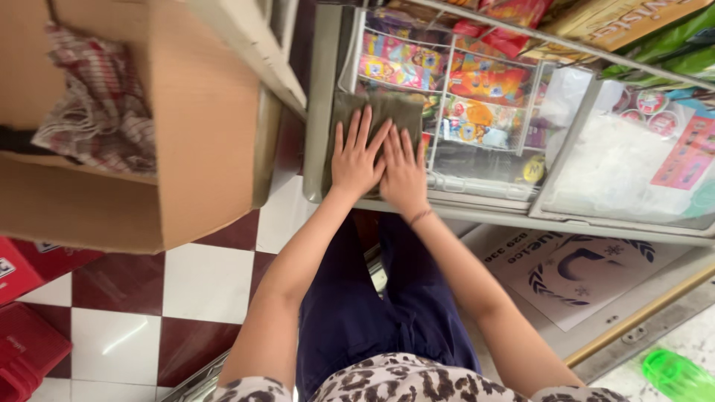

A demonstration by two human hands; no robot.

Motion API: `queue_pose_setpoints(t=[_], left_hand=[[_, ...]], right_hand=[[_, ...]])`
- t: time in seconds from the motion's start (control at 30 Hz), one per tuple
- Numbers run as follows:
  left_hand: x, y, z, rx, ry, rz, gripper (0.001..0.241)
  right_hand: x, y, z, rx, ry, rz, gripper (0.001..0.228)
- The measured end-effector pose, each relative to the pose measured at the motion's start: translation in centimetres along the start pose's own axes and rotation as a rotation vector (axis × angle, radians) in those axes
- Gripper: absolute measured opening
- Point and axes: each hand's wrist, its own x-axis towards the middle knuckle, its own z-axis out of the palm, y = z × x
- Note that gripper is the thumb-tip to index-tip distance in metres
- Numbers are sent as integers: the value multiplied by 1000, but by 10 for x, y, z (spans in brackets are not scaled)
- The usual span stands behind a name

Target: The person cleans a freezer door and retail shelves by hand using a spray bottle and a cloth.

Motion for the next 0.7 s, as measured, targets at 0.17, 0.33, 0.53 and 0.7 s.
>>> queue_pose_setpoints(t=[0.17, 0.33, 0.53, 0.7], left_hand=[[85, 19, 18, 18, 99, 1, 70], [140, 28, 25, 91, 5, -11, 73], [58, 52, 36, 43, 22, 54, 69], [-24, 91, 53, 37, -79, 72, 66]], right_hand=[[63, 60, -38, -27, 20, -52, 63], [96, 88, -56, 23, 33, -25, 61], [14, 83, -30, -128, 36, -52, 61], [-83, 66, -21, -101, 47, 27, 59]])
